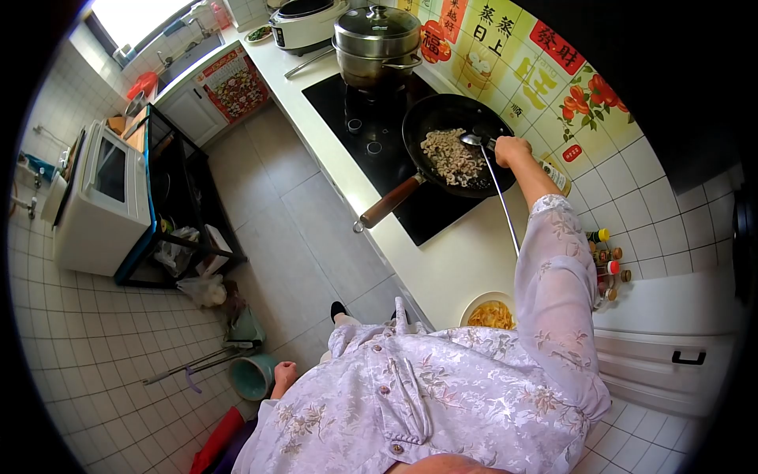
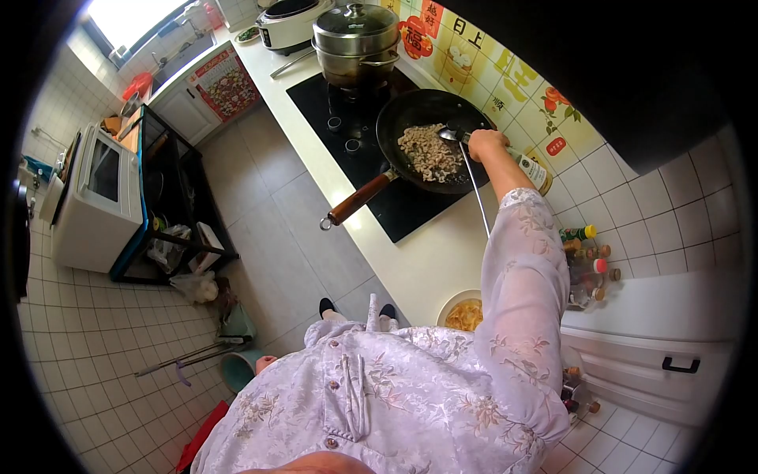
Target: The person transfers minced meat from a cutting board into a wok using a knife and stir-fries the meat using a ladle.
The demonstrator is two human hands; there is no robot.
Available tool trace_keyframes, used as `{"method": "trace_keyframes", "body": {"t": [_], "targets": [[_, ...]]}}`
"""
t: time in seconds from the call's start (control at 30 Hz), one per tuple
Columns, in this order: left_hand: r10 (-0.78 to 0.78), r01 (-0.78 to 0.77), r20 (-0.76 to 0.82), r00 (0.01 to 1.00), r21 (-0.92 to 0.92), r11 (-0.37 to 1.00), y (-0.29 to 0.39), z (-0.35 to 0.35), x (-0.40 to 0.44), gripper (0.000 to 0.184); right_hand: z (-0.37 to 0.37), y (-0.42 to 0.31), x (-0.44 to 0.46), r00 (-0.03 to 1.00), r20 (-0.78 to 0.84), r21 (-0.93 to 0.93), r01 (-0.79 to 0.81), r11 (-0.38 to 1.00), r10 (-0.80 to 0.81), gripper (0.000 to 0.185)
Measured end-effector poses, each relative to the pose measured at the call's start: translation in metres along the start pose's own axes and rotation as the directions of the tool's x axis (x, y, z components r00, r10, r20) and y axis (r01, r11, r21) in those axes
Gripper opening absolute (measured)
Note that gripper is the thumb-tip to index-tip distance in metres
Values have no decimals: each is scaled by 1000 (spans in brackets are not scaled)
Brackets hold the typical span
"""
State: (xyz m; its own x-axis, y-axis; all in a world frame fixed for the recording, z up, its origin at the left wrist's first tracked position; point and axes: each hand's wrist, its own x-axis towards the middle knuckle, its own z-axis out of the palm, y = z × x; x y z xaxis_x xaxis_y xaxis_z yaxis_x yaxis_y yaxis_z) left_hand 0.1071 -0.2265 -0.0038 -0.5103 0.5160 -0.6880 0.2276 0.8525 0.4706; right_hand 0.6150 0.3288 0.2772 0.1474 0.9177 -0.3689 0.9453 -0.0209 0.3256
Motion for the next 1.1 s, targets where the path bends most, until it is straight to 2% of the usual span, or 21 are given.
{"method": "trace_keyframes", "body": {"t": [0.07,0.13,0.33,0.43,1.1], "targets": [[-12,12,8,1000,-38,999,-3,0,1,19,1,0,1,1000,-9,17,-12,1000,12,32],[31,-30,-10,999,28,999,-8,1,4,19,1,-1,1,1000,-5,7,-11,1000,11,32],[-9,11,-23,1000,57,998,-9,1,0,20,-2,-2,-3,1000,4,-18,-13,1000,13,32],[22,-19,-39,999,79,997,-15,3,5,20,-7,-4,-6,1000,19,-36,-15,999,15,32],[14,-11,-46,999,74,997,-24,2,10,20,-12,-8,-11,999,26,-82,-29,996,31,33]]}}
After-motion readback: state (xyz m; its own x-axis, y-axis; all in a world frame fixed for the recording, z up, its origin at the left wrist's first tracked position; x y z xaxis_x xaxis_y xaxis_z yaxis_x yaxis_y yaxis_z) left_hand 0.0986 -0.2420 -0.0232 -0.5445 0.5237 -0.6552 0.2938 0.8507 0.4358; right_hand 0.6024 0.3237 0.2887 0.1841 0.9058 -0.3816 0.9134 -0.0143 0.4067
